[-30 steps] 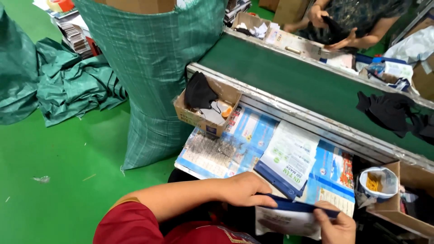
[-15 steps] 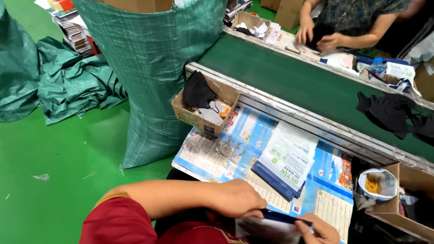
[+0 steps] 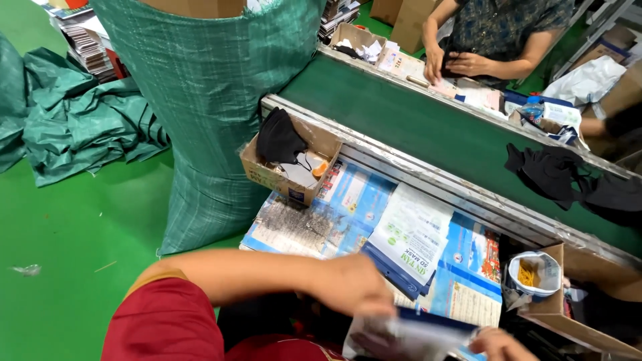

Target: The person is packing black face masks into individual blue and white plastic sleeves at a production line.

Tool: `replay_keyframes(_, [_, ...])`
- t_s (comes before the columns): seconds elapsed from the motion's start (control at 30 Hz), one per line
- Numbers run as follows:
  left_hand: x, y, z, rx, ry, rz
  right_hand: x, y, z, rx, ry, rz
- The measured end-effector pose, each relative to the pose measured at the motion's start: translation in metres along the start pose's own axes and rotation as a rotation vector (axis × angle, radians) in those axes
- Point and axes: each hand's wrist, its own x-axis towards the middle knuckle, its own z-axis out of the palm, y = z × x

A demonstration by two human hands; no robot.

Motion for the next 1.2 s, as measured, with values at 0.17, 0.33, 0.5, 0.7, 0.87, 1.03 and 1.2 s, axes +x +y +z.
replay_keyframes(0.17, [-0.010,-0.071,-0.136,-0.092,0.475,-0.242,0.009,-0.019,0.034,-0.162,0.716,0.773])
replay_keyframes(0.33, [-0.049,-0.054,-0.209,-0.371,1.274,-0.313,0.030,0.006,0.097,-0.125,0.728,0.695])
replay_keyframes(0.5, [-0.049,-0.153,-0.141,0.130,0.977,-0.388,0.031,0.008,0.130,-0.205,0.773,0.686])
replay_keyframes(0.7, [-0.030,-0.265,-0.126,0.330,0.603,-0.811,0.038,0.001,0.130,-0.290,0.727,0.690])
replay_keyframes(0.87, [0.000,-0.305,-0.113,0.413,0.358,-1.005,0.043,0.001,0.133,-0.320,0.708,0.659])
replay_keyframes(1.03, [0.013,-0.357,-0.098,0.355,0.108,-1.036,0.036,0.009,0.131,-0.427,0.690,0.749])
replay_keyframes(1.2, [0.009,-0.357,-0.094,0.395,-0.070,-0.855,0.037,0.012,0.132,-0.413,0.686,0.724])
